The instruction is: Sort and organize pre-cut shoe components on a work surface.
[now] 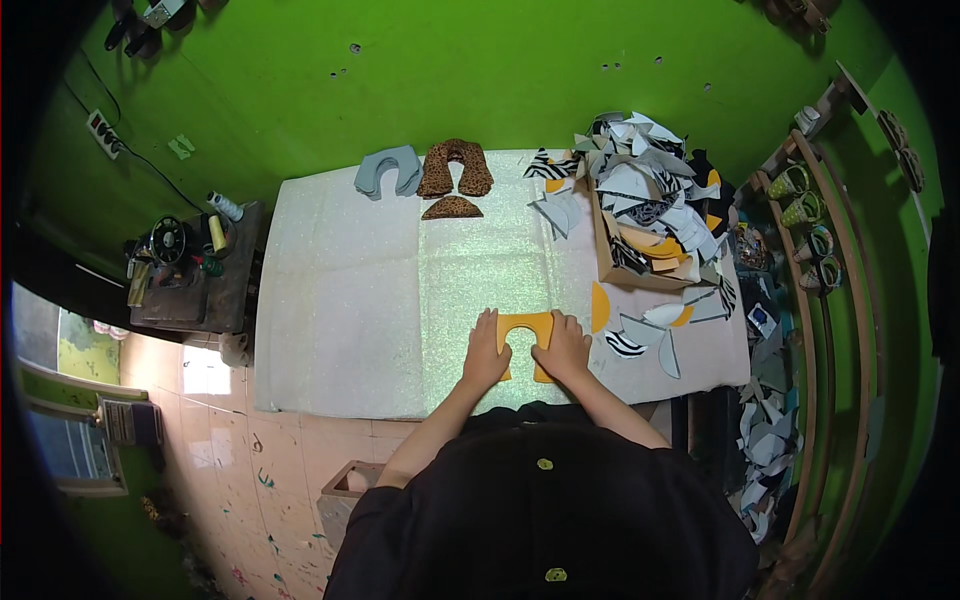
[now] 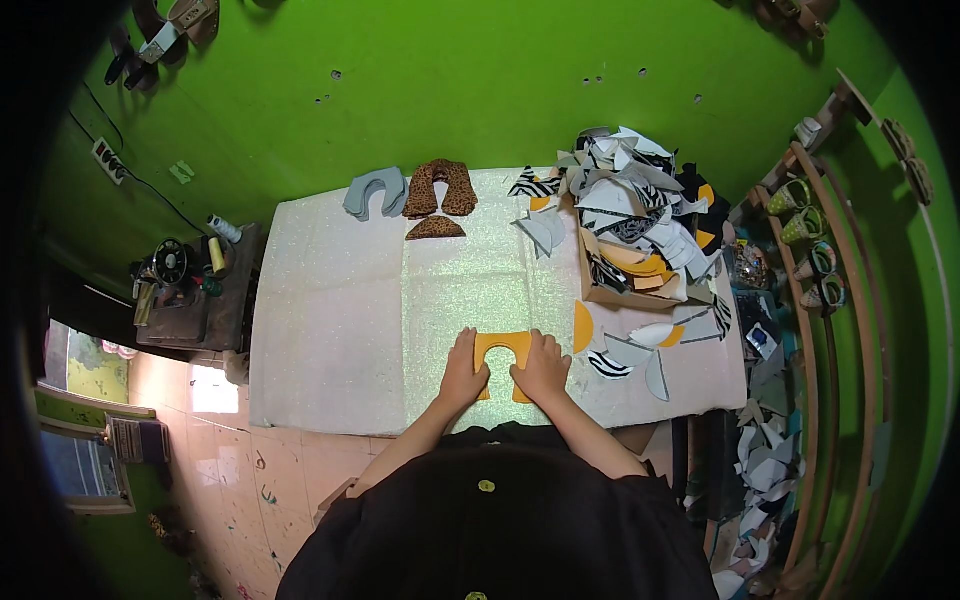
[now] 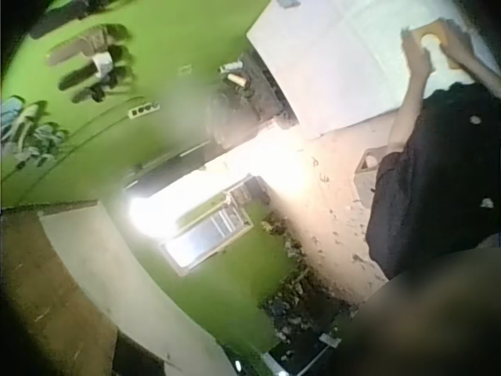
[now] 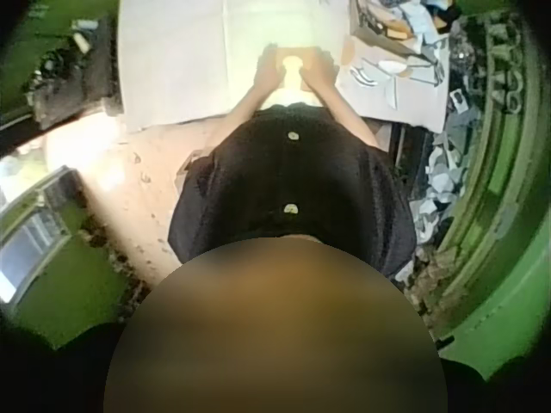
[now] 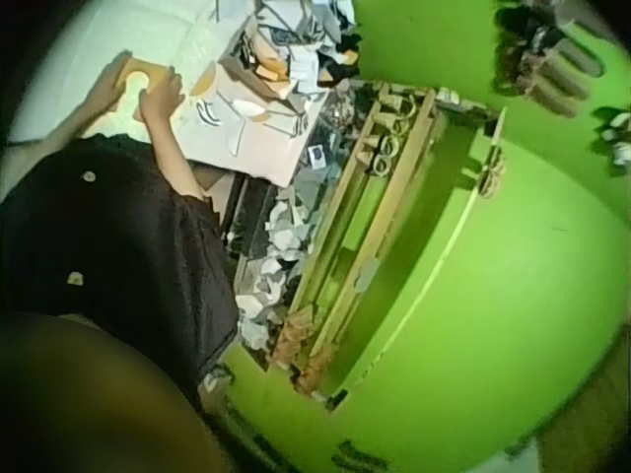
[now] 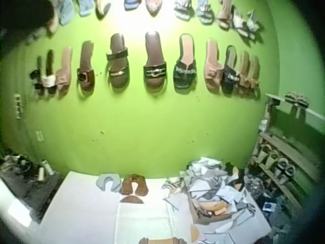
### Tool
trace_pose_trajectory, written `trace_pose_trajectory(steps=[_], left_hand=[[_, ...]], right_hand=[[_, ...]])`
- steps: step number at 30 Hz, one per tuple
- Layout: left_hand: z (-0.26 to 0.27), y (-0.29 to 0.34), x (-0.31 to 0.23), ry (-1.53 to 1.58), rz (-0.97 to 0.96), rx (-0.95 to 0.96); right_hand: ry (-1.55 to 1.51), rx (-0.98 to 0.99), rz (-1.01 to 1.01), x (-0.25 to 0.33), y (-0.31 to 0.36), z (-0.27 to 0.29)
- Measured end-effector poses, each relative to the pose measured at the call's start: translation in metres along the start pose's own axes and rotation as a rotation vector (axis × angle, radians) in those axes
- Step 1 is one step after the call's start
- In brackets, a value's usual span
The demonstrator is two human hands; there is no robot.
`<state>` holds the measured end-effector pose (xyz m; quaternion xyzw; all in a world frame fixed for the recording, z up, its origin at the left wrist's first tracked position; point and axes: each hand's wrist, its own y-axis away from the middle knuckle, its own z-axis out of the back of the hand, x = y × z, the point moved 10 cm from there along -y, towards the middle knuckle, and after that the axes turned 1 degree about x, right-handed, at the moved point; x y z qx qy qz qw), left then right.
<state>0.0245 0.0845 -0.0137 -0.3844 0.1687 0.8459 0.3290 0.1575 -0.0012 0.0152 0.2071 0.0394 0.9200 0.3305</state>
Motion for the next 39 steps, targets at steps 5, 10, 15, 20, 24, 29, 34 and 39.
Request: trace_pose_trajectory(steps=[5,10,15,20,24,29,34,39], left_hand=[[0.017,-0.014,-0.042,-0.31,-0.188,-0.018],[0.018,-0.027,-0.05,-0.165,-0.405,-0.019],[0.012,-0.03,-0.049,-0.131,-0.38,-0.001],[0.013,-0.029,-0.049,-0.158,-0.404,-0.048],[0.011,-0.03,-0.049,-0.178,-0.422,-0.046],[0.009,-0.031,-0.049,-0.172,-0.413,-0.04],[0.009,-0.032,-0.044,-0.17,-0.4,-0.02],[0.034,-0.026,-0.065,-0.176,-0.421,-0.093]], right_hand=[[0.008,-0.15,0.228,0.009,-0.014,0.004],[0.13,-0.007,0.187,0.02,-0.017,0.0],[0.059,-0.195,0.243,0.016,-0.007,0.005],[0.055,-0.144,0.248,0.014,-0.009,-0.002],[0.104,-0.134,0.301,0.018,-0.013,0.001],[0.193,-0.127,0.316,0.025,-0.022,-0.002],[0.203,-0.173,0.317,0.033,-0.02,0.008],[-0.179,-0.673,0.324,0.011,-0.009,0.124]])
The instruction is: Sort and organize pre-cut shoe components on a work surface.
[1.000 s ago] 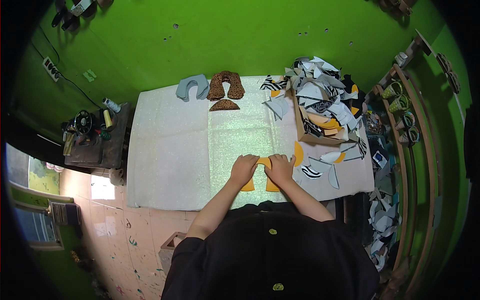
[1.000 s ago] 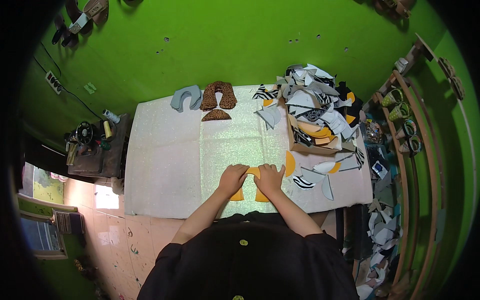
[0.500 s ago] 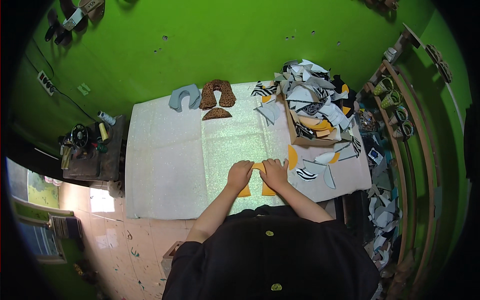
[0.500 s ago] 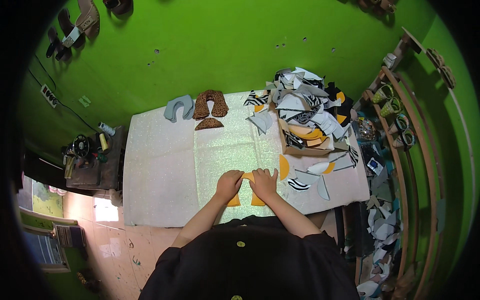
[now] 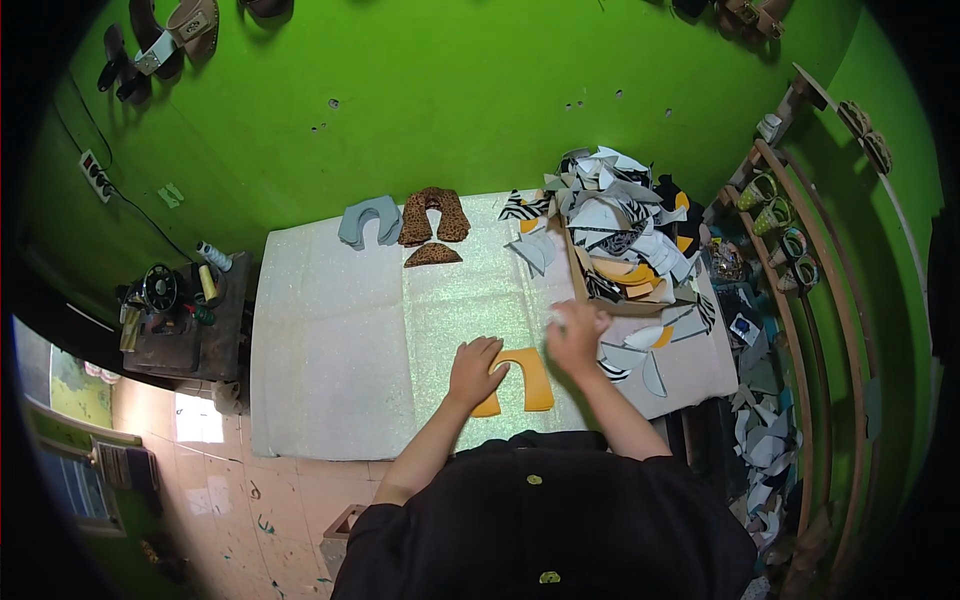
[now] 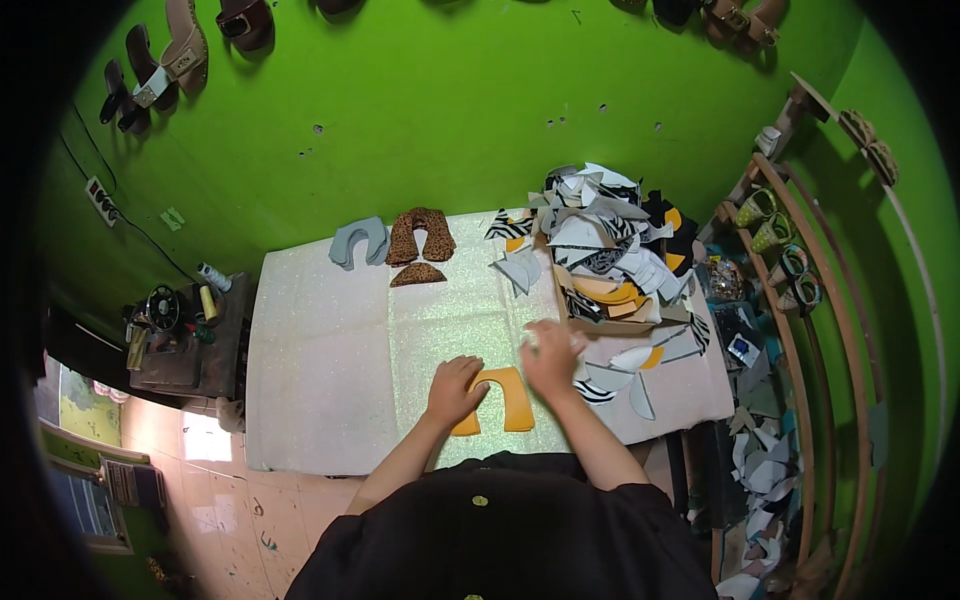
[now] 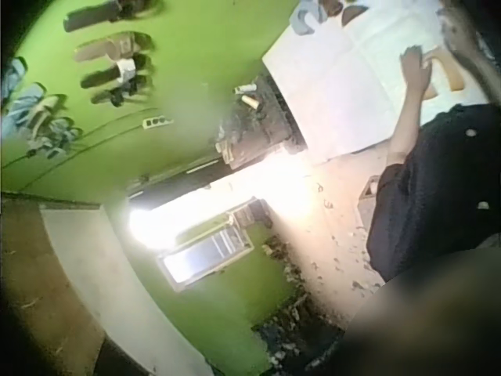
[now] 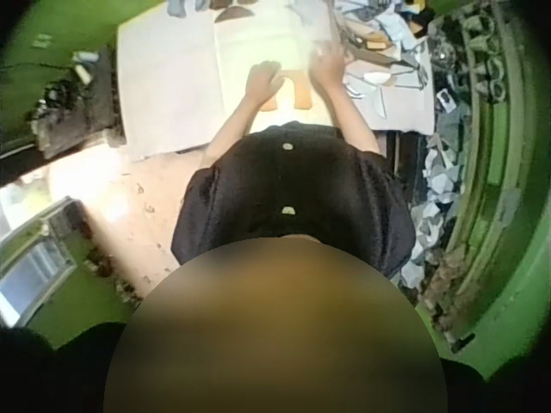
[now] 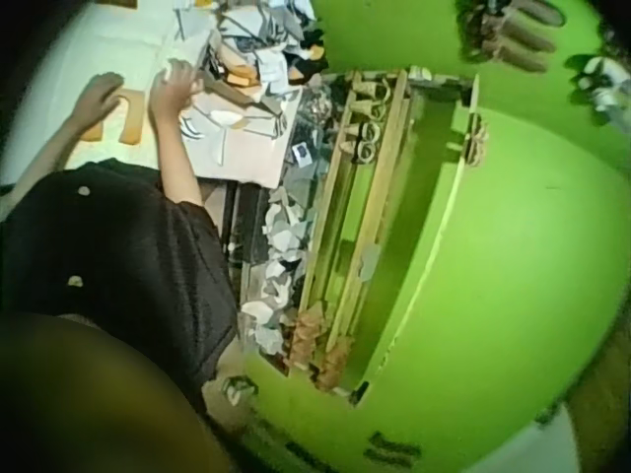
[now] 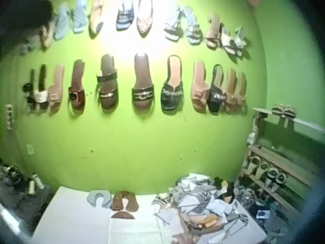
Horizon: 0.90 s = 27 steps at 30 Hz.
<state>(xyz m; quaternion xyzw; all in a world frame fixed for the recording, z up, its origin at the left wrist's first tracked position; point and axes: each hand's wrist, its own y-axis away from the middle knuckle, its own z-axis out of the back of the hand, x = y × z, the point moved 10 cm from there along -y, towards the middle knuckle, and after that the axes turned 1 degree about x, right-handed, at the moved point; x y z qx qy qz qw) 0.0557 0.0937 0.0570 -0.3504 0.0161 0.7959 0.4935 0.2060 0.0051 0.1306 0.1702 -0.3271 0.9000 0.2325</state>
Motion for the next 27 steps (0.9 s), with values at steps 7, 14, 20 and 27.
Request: trace_pose_trajectory(steps=[7,14,20,27], left_hand=[[0.042,-0.01,-0.005,0.085,0.071,-0.244],[0.062,-0.016,-0.007,0.179,0.119,-0.299],[0.072,-0.02,-0.02,0.225,0.082,-0.292],[0.083,-0.027,-0.034,0.281,0.037,-0.307]], right_hand=[[0.151,-0.147,-0.11,-0.106,-0.055,0.065],[0.255,-0.055,-0.395,-0.145,-0.062,0.085],[0.347,0.028,-0.404,-0.154,-0.054,0.073],[-0.31,-0.321,-0.335,-0.143,-0.079,0.12]])
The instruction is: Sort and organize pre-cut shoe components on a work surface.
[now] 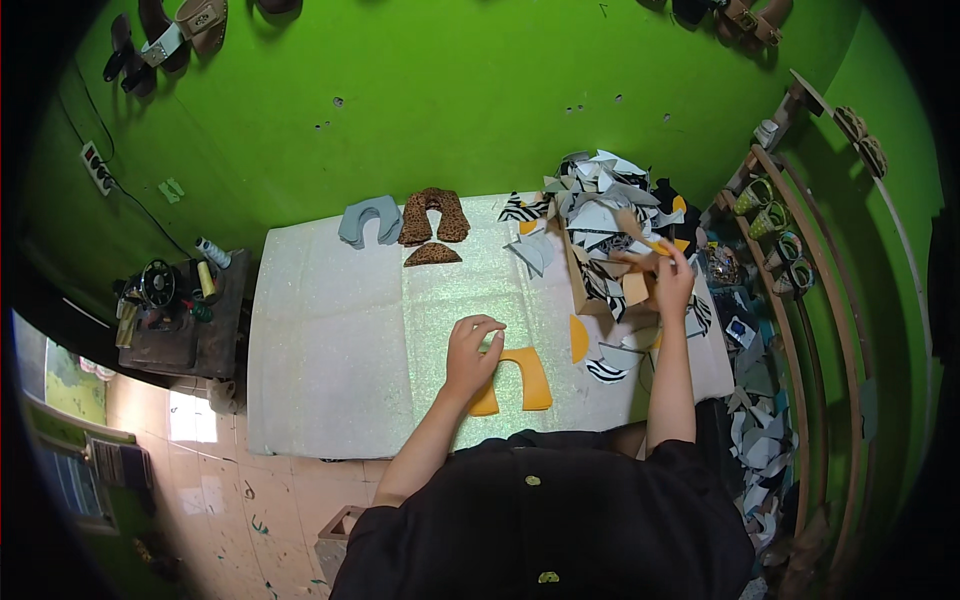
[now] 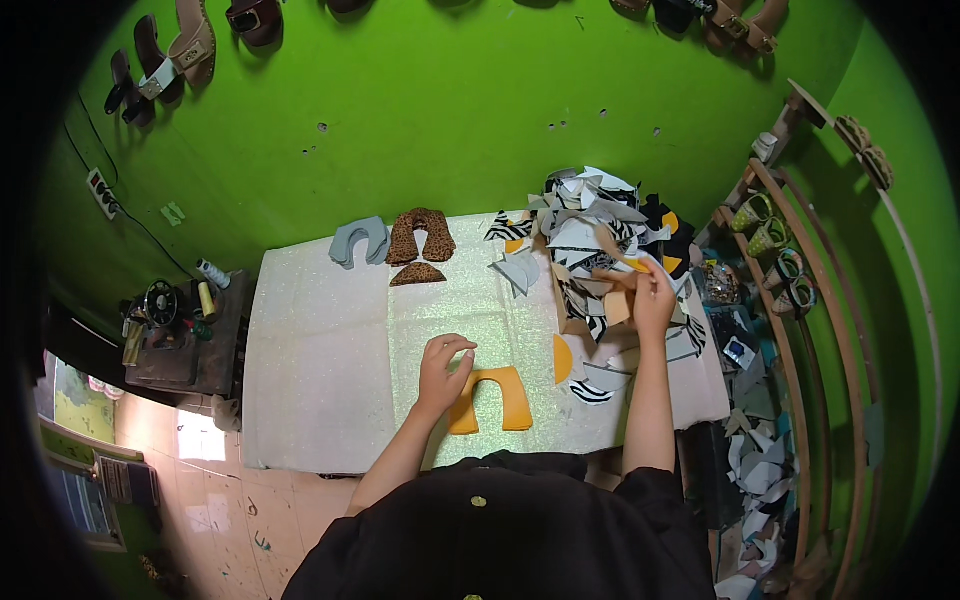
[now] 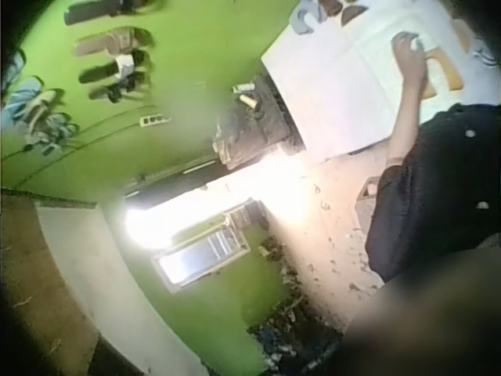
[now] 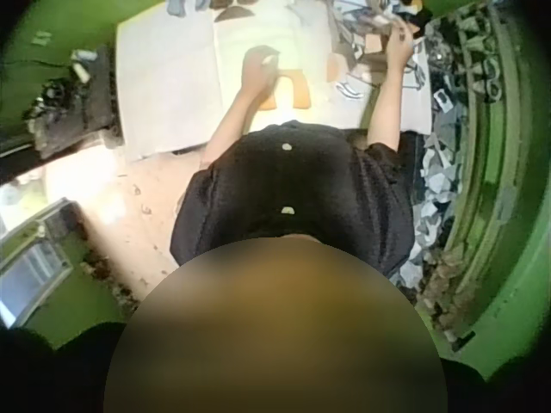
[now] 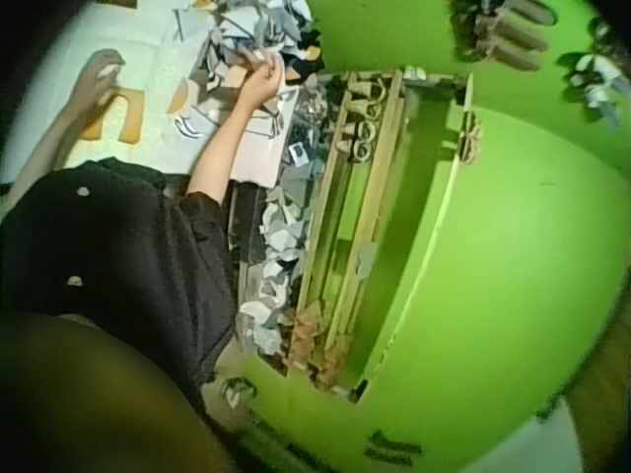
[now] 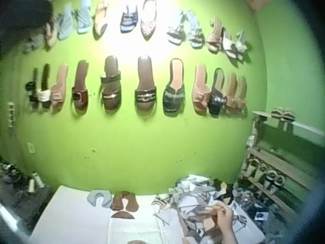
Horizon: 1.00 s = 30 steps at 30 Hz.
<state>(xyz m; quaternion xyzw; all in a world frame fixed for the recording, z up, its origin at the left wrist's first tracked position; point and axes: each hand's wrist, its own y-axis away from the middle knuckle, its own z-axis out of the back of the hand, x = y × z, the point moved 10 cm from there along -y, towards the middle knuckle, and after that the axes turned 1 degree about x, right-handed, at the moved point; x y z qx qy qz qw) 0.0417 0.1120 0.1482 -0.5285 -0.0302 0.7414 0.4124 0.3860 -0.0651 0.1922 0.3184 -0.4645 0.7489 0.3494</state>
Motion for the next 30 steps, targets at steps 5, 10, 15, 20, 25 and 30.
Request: trace_pose_trajectory(steps=[5,10,15,20,25,30], left_hand=[[-0.001,-0.003,-0.005,0.035,-0.012,-0.006],[0.005,-0.014,-0.03,0.076,-0.034,-0.007],[0.022,-0.04,-0.081,-0.084,-0.205,-0.011],[-0.008,-0.029,-0.046,0.179,0.063,0.358],[-0.013,-0.003,-0.002,0.203,0.238,0.333],[-0.018,0.011,0.017,0.06,0.477,0.504]], right_hand=[[-0.53,0.087,-0.095,0.034,-0.011,0.006],[-0.524,0.418,-0.027,0.102,0.027,-0.026],[-0.473,0.947,-0.116,0.119,0.093,-0.085],[-0.627,0.99,-0.208,0.116,0.136,-0.109],[-0.663,0.966,-0.326,0.098,0.164,-0.124],[-0.296,1.03,-0.188,0.101,0.2,-0.132]])
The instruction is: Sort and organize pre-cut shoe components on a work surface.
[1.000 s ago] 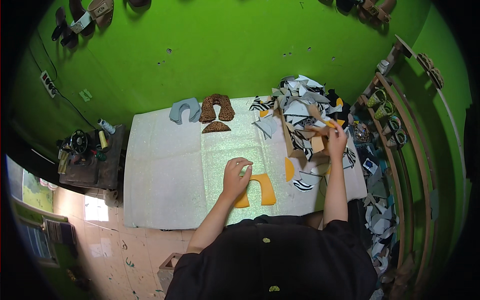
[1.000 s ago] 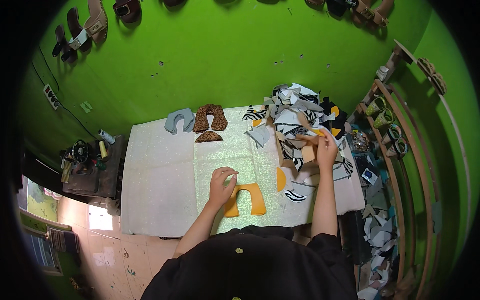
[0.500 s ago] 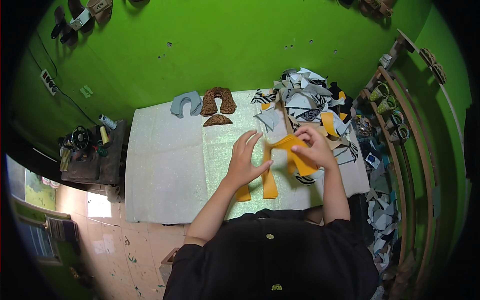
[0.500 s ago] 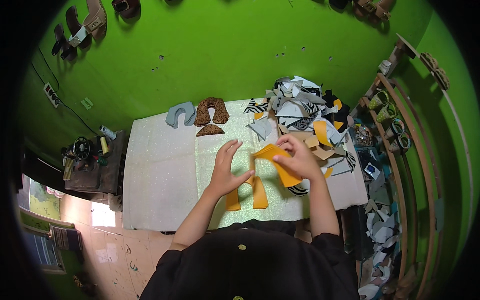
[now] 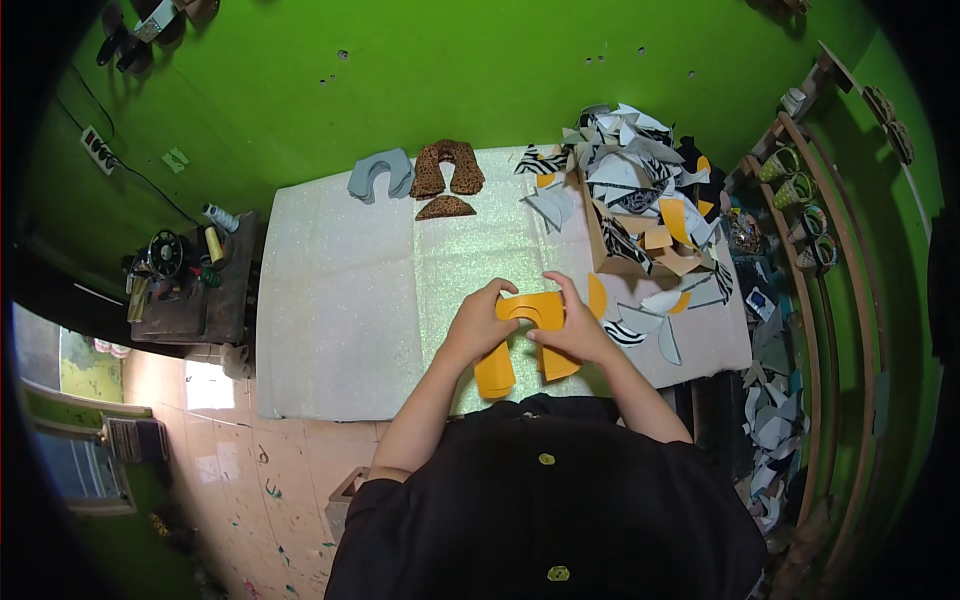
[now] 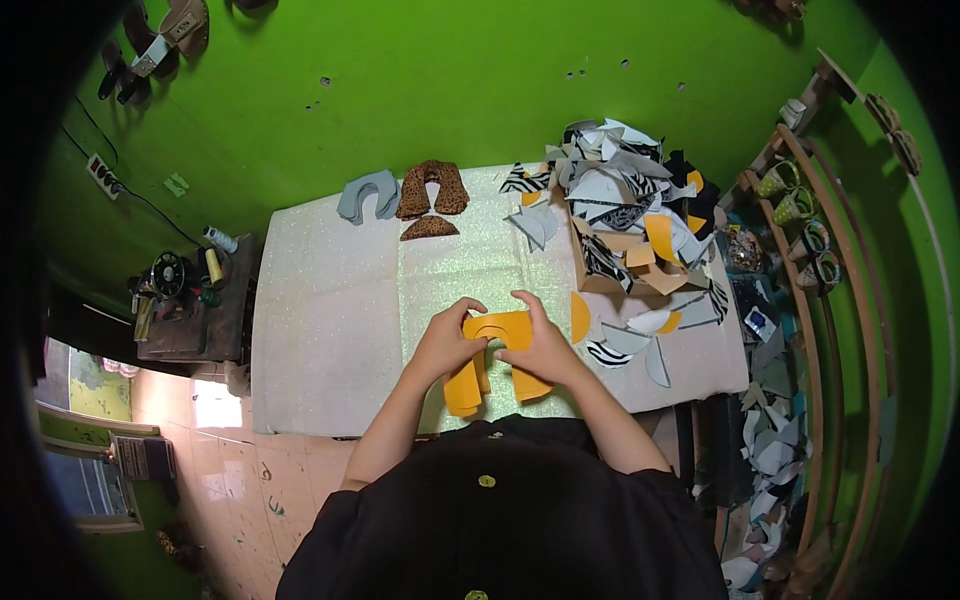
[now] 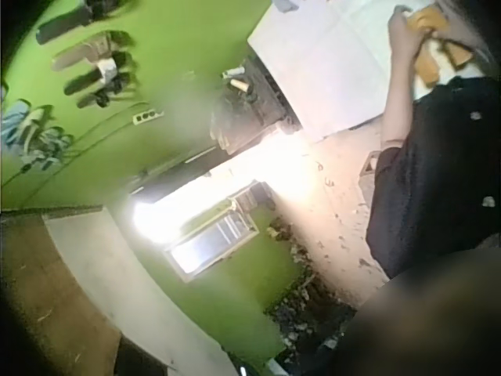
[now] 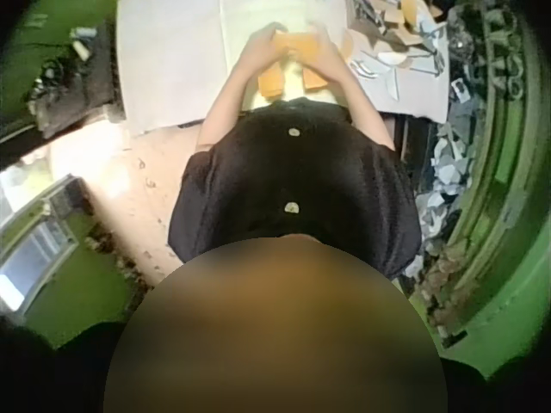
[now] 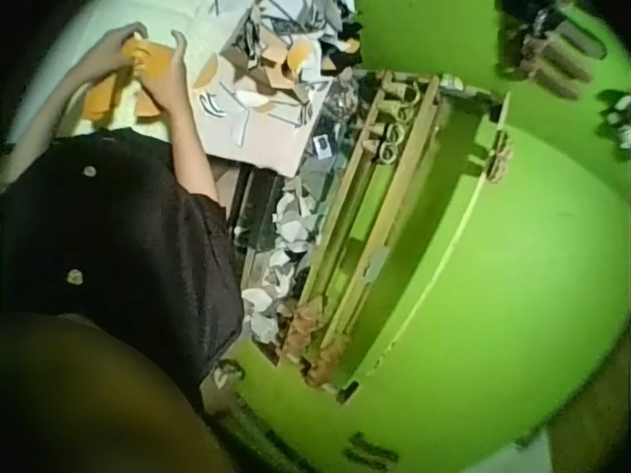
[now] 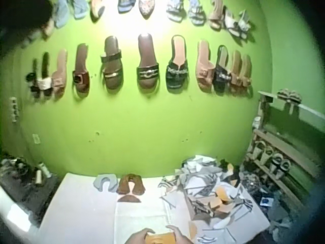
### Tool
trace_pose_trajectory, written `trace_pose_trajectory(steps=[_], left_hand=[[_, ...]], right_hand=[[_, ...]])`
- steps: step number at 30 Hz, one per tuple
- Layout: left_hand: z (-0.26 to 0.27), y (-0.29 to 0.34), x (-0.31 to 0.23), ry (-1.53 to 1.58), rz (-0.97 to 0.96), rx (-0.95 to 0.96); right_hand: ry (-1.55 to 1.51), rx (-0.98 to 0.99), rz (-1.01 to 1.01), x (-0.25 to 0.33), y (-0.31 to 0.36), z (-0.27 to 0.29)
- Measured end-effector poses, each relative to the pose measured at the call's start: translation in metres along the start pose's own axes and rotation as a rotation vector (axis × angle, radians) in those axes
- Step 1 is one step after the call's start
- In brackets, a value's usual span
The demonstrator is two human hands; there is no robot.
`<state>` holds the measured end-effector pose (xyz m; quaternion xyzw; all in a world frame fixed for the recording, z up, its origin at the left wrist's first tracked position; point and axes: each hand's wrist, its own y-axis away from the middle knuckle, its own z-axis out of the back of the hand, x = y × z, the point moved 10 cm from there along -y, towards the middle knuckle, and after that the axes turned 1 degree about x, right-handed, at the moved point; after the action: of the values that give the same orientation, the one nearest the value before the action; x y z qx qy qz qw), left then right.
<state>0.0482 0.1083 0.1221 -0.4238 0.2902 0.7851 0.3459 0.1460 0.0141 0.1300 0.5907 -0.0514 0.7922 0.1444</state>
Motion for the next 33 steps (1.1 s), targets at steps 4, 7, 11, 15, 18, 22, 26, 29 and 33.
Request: trace_pose_trajectory(steps=[4,7,11,15,18,22,26,29,33], left_hand=[[-0.004,-0.009,0.025,-0.242,-0.029,-0.108],[-0.024,-0.02,0.063,-0.189,0.082,-0.074],[-0.048,-0.028,0.084,-0.18,0.093,-0.114],[-0.045,-0.019,0.086,-0.433,0.232,-0.118],[-0.039,-0.013,0.097,-0.378,0.194,-0.201],[-0.051,-0.022,0.073,-0.534,-0.168,-0.162],[-0.061,-0.029,0.084,-0.498,-0.125,-0.056],[-0.06,-0.021,0.094,-0.428,-0.115,-0.165],[-0.062,-0.016,0.098,-0.333,-0.08,-0.24]], right_hand=[[0.131,-0.238,-0.108,-0.073,0.001,-0.015],[0.264,-0.379,-0.035,-0.097,0.004,-0.021],[0.36,-0.378,-0.178,-0.121,0.003,-0.02],[0.669,-0.451,-0.267,-0.114,0.007,-0.013],[0.671,-0.369,-0.272,-0.118,0.003,-0.014],[0.851,-0.129,-0.021,-0.102,-0.024,-0.032],[0.877,0.032,0.076,-0.103,-0.046,-0.04],[0.912,0.067,0.109,-0.103,-0.049,-0.046],[0.885,-0.017,0.105,-0.102,-0.042,-0.042]])
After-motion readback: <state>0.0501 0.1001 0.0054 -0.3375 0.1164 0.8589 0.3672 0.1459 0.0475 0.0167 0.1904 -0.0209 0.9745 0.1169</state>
